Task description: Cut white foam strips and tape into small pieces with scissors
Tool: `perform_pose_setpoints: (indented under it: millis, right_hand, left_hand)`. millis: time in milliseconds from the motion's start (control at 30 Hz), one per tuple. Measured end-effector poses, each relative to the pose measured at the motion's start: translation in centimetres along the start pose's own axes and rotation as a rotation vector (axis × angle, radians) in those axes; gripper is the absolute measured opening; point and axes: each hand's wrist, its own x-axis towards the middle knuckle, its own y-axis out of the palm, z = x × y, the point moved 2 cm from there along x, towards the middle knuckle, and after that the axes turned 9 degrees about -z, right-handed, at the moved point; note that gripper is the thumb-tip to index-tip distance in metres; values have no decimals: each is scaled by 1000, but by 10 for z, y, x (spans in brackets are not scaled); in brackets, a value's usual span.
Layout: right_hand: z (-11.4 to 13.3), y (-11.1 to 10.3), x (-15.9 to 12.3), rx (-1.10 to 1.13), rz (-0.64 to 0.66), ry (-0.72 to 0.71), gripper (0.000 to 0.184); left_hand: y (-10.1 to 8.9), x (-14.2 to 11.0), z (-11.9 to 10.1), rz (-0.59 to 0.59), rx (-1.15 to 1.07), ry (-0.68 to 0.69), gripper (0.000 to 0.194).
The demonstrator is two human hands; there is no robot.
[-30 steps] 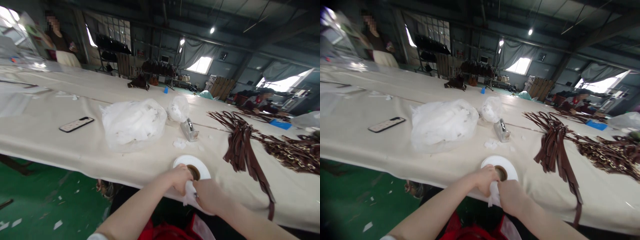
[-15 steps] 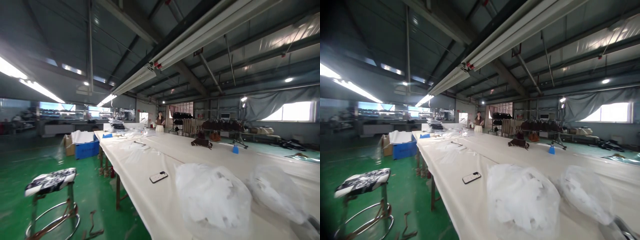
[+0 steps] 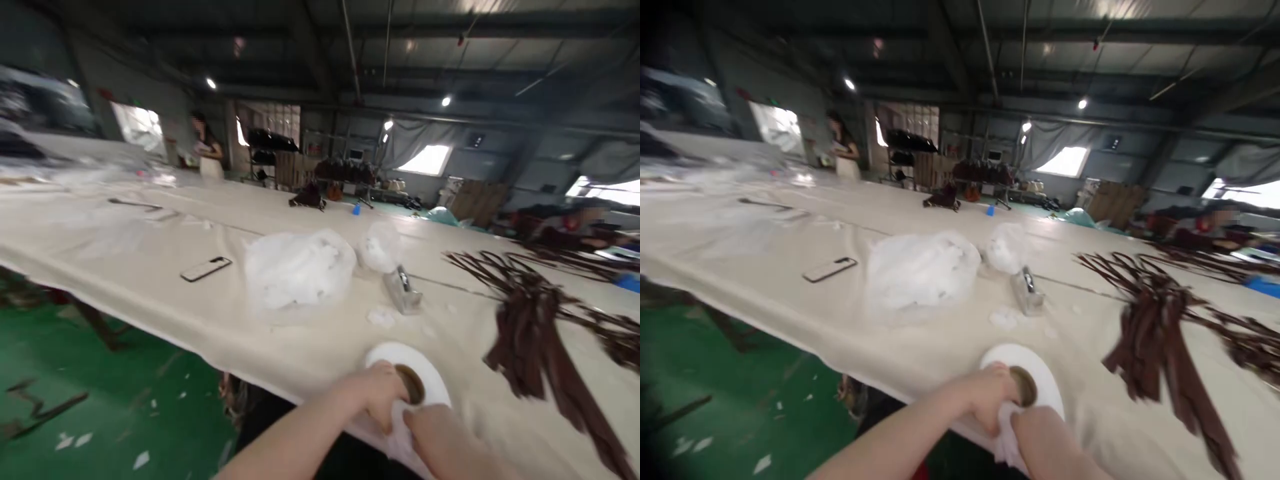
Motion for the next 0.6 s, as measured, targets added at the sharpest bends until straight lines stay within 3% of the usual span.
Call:
perform_pose_setpoints:
  millis: [67,133,400,600]
  right_hand:
    - [-5,-2,-17,-72,119,-9,17]
    - [-8,-6,-17,-82,158,-7,18]
    - [-16,-16,-20,-107,174,9,25]
    - [0,-17,-16,-136,209,18,24]
  left_hand:
    - [5,2,2,-33,-53,-5,37]
    - [5,-1,6,-78,-101,-4,40]
    - [1,-4,8,-56,-130,9,41]
    - [2,-5,9,-103,-147,7,35]
